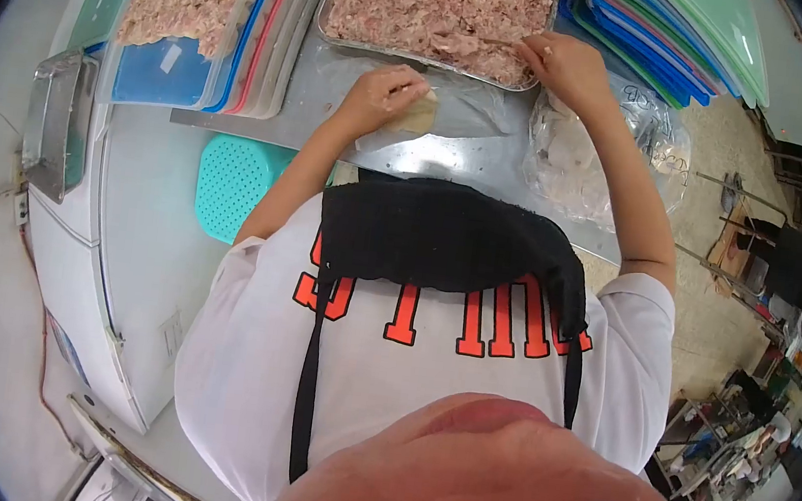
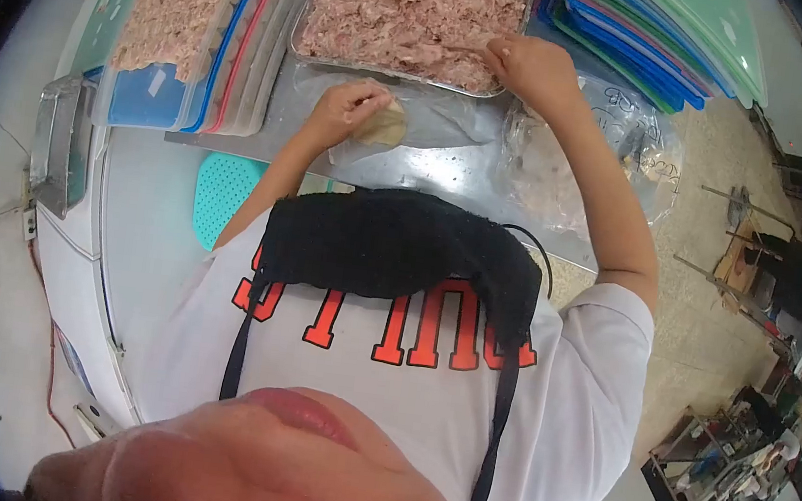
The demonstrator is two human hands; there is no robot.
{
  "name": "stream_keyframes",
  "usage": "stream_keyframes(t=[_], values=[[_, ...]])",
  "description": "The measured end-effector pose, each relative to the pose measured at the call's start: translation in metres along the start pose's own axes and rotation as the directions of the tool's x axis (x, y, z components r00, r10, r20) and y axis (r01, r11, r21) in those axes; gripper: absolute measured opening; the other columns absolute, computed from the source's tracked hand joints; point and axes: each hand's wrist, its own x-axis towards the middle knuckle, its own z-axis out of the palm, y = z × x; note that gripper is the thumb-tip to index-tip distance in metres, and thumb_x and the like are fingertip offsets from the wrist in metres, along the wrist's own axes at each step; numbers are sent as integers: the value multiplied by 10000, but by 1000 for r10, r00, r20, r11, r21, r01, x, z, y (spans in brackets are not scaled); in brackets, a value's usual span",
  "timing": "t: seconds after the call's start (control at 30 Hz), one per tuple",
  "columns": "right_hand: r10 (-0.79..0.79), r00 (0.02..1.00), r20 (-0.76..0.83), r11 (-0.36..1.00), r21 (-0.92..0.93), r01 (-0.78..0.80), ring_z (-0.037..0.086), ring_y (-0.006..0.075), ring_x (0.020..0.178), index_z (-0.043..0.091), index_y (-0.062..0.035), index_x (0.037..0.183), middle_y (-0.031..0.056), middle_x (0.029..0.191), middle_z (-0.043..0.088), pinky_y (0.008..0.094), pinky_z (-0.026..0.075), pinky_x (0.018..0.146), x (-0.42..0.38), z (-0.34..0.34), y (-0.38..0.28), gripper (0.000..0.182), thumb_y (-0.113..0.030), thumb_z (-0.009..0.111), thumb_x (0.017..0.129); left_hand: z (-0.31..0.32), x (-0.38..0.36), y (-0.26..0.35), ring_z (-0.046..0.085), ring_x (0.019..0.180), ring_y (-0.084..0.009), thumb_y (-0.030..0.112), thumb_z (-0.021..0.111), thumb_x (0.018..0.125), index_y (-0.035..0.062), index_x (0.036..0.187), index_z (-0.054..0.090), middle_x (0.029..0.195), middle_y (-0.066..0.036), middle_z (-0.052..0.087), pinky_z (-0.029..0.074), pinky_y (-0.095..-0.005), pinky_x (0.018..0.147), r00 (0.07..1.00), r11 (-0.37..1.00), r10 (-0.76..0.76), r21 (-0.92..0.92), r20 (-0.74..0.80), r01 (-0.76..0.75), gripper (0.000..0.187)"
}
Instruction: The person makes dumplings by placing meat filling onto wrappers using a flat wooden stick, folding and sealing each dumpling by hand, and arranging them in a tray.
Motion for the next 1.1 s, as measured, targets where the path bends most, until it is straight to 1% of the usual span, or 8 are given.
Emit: stream_keyframes(t=[0.13,0.37,0.43,0.57,0.63,0.83,0.97,1.1], values=[[8,992,128,994,-113,6,636,316,714,638,-96,810,124,725,641,429,498,595,-16,-3,-13,315,-346,504,948,1,-1,-8,639,834,-279,209,613,884,15,949,678,936,-132,672,493,-333,763,977,976,204,70,56,-208,215],[219,966,135,945,218,-244,636,366,735,676,-78,881,153,782,667,435,504,634,-10,10,-58,364,-384,492,950,-6,0,-11,636,797,-179,209,628,897,5,938,671,886,-79,672,498,-302,729,997,981,31,-192,64,-18,212],[258,954,155,921,259,-291,644,353,742,681,-75,914,156,792,670,420,501,644,6,0,-71,372,-394,494,951,-12,-5,-10,619,797,-119,190,650,898,16,957,663,869,-41,662,498,-271,724,924,492,-266,-786,274,375,184],[429,893,138,694,583,-423,638,235,695,690,-63,947,122,756,660,347,468,628,19,15,-87,399,-438,554,921,-22,-1,-2,611,799,-104,161,666,891,15,969,651,866,-26,648,498,-246,722,944,519,-264,-797,195,310,165],[453,878,153,637,633,-439,595,176,680,690,-52,944,85,729,635,316,446,614,21,20,-100,396,-435,598,896,-26,3,8,602,784,-94,148,667,888,5,975,649,862,-24,646,491,-236,710,948,303,-301,-933,101,196,168],[466,875,134,447,818,-363,481,76,677,677,-9,919,-18,702,562,255,397,595,27,45,-130,333,-334,690,846,-28,4,10,588,786,-93,121,644,897,0,1001,647,906,-32,645,472,-230,706,977,486,-208,-863,37,137,159],[490,841,232,290,866,-408,486,44,726,669,-18,1022,-42,805,590,213,383,644,16,40,-139,271,-236,684,863,-37,6,0,618,859,-145,109,601,918,-2,1074,612,965,-56,647,498,-260,777,973,380,-224,-913,62,146,192],[539,829,151,388,829,-403,487,46,691,671,-1,1003,-35,776,592,228,387,612,-5,70,-132,289,-253,684,863,-78,17,-4,623,1015,-235,123,530,944,-4,1185,539,1114,-119,630,508,-315,881,961,-168,-199,-973,193,160,273]])
